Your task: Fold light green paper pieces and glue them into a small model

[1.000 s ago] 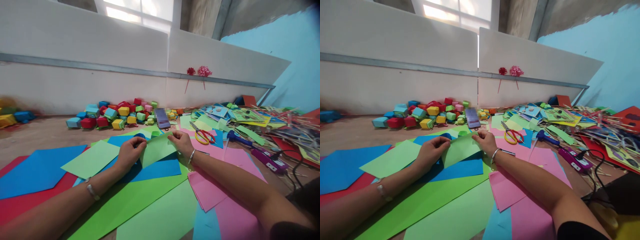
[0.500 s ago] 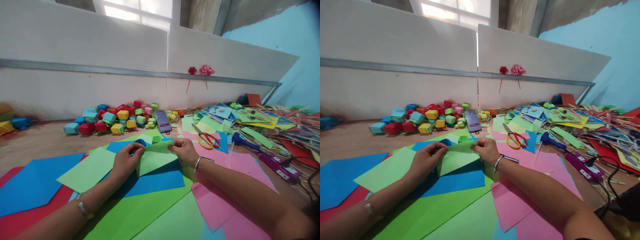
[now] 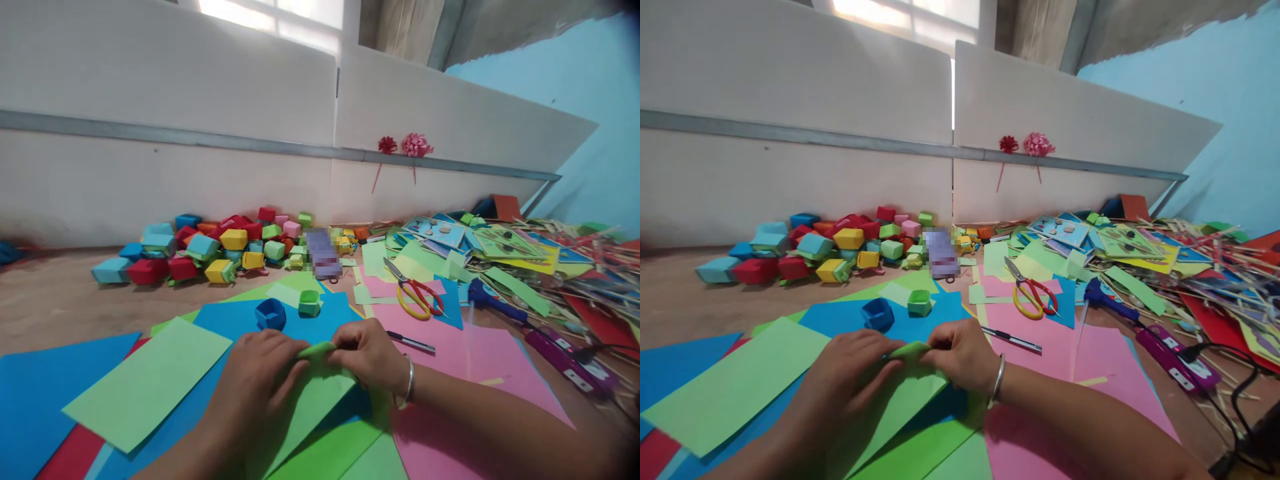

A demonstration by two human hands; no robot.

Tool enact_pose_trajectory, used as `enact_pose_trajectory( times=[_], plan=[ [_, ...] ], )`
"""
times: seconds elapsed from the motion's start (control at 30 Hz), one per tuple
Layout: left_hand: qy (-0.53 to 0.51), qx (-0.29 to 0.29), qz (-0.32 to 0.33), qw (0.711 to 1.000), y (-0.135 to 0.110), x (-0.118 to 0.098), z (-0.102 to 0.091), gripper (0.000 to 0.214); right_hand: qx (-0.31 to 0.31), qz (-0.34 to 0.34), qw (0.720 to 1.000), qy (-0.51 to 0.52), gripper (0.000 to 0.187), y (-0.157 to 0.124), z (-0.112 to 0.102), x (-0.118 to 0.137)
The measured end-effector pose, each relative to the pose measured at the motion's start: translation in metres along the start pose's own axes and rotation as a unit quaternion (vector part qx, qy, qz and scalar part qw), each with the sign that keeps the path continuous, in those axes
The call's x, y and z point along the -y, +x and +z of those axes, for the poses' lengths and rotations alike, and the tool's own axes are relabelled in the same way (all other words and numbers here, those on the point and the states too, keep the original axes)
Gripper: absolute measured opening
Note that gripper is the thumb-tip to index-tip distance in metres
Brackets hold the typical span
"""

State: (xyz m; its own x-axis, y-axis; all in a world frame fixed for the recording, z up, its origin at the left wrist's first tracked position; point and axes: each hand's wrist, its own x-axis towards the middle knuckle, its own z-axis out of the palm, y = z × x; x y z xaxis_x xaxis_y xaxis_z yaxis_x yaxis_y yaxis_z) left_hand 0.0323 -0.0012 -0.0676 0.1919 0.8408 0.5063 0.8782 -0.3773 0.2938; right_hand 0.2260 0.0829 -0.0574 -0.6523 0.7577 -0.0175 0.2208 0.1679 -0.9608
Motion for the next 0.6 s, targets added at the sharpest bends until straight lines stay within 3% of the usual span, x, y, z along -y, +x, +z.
enact_pose_trajectory(
  times=[0.1, 0.23, 0.47, 0.6],
  plan=[
    [-0.014, 0.01, 0.034, 0.999, -0.004, -0.01, -0.002, 0.023, 0.009, -0.057, 0.997, -0.057, 0.018, -0.006, 0.006, 0.002],
    [-0.088, -0.024, 0.047, 0.995, -0.01, -0.02, -0.001, 0.015, 0.019, -0.056, 0.993, -0.107, 0.019, -0.011, 0.011, 0.004],
    [-0.181, -0.08, 0.029, 0.98, -0.007, -0.025, -0.003, 0.017, 0.057, -0.049, 0.991, -0.109, 0.033, -0.017, 0.017, 0.009],
    [-0.192, -0.057, -0.034, 0.979, 0.002, -0.02, -0.013, 0.016, 0.078, -0.067, 0.977, -0.189, 0.032, -0.018, 0.013, 0.016]
  ],
)
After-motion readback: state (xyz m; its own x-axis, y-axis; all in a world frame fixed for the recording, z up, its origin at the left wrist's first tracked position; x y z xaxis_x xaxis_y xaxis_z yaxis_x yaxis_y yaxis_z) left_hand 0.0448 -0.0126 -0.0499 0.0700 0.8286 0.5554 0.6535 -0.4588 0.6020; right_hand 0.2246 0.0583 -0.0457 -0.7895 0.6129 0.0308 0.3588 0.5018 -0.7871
